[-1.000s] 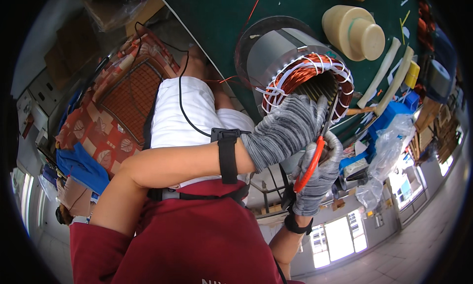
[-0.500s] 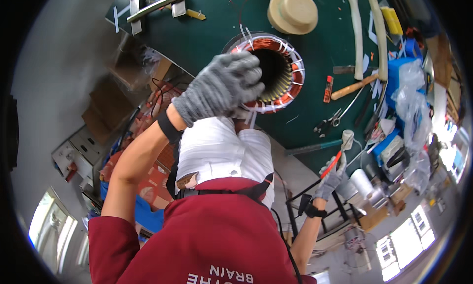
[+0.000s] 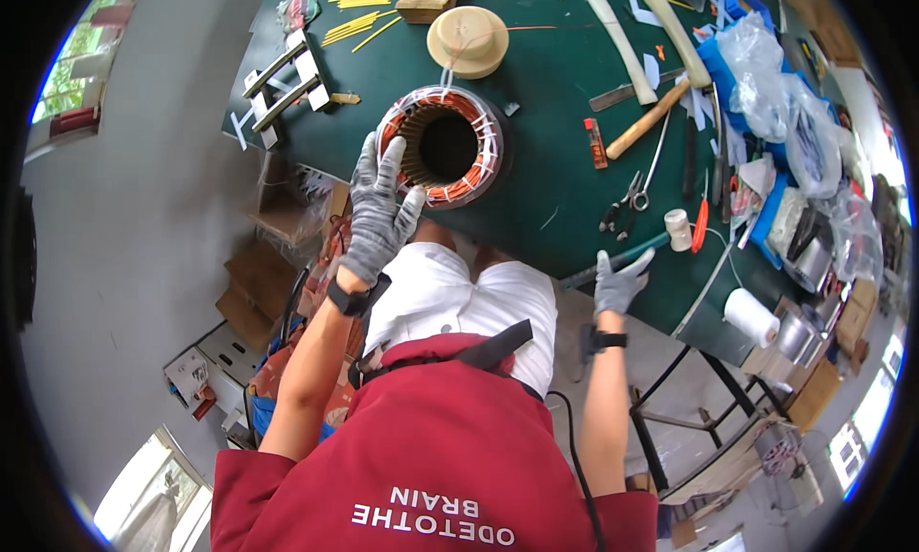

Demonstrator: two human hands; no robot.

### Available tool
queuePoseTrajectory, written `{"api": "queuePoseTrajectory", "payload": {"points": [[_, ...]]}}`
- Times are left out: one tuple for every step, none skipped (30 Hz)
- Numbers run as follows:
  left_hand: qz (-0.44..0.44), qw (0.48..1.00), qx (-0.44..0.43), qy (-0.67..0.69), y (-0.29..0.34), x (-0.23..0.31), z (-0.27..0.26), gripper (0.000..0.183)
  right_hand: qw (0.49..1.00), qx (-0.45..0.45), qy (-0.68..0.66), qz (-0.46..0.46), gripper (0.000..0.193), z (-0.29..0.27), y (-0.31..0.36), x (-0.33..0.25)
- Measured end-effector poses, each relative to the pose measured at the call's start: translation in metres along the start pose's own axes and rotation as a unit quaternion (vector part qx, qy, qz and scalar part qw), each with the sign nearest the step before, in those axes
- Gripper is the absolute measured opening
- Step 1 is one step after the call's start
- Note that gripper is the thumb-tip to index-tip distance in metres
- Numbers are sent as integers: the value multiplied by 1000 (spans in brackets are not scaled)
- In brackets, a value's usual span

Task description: Assembling a motor stator by inserting insulation and shaping the coils with a mallet.

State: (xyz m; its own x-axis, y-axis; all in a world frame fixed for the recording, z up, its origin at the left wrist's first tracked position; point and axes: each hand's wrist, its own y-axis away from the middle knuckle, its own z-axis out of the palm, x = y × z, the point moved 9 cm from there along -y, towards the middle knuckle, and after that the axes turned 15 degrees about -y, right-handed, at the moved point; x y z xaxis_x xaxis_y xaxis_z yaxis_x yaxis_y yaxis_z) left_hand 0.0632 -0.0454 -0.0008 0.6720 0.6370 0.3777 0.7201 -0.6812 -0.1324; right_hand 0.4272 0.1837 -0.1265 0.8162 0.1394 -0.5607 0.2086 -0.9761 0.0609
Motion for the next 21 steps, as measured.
{"api": "queuePoseTrajectory", "payload": {"points": [[-3,1000,3,-6,0,-5,3,60,999,9,-13,31,88,8,14,15],[36,999,17,-35,-2,-5,3,60,996,-13,-43,78,84,8,16,28],[75,995,30,-64,-3,-5,4,61,989,-36,-72,124,81,4,13,41],[81,995,47,-37,-6,-6,6,55,986,-53,-49,153,74,-4,10,54],[90,994,53,-14,-7,-8,9,52,986,-53,-48,151,70,-13,8,68],[96,994,46,-15,-9,-10,9,48,986,-51,-33,156,68,-24,7,76],[103,994,41,-15,-13,-12,10,45,986,-46,-18,160,65,-37,4,81],[98,994,43,-16,-18,-16,8,45,994,-49,9,102,61,-51,-1,74],[119,992,39,-9,-22,-16,8,41,997,-51,37,42,58,-68,-8,66],[140,990,34,1,-24,-15,7,38,994,-82,-66,14,52,-82,-17,60],[136,990,35,-1,-27,-21,5,38,991,-117,-58,31,49,-94,-26,48],[147,989,2,-20,-33,-21,13,35,981,-146,-109,74,47,-108,-35,55],[149,987,-30,-48,-33,-25,17,32,980,-168,-108,25,46,-122,-37,-8],[131,989,-27,-56,-37,-23,13,28,978,-184,-100,-30,46,-140,-45,-36],[126,990,-29,-58,-33,-16,9,28,965,-203,-169,-12,47,-152,-45,-85],[58,996,13,-69,-32,-14,0,26,949,-212,-234,11,48,-159,-40,-134],[-7,995,56,-84,-29,-13,-10,24,908,-262,-325,-32,44,-155,-36,-165],[-38,995,70,-56,-25,-7,-10,22,899,-291,-325,29,42,-137,-29,-179],[-64,993,83,-57,-20,-4,-3,19,885,-322,-324,88,40,-117,-21,-195],[-72,990,108,-55,-17,-6,3,17,899,-396,-172,-76,36,-98,-9,-232],[-78,987,131,-51,-15,-7,8,15,863,-448,-7,-231,32,-79,5,-256]]}}
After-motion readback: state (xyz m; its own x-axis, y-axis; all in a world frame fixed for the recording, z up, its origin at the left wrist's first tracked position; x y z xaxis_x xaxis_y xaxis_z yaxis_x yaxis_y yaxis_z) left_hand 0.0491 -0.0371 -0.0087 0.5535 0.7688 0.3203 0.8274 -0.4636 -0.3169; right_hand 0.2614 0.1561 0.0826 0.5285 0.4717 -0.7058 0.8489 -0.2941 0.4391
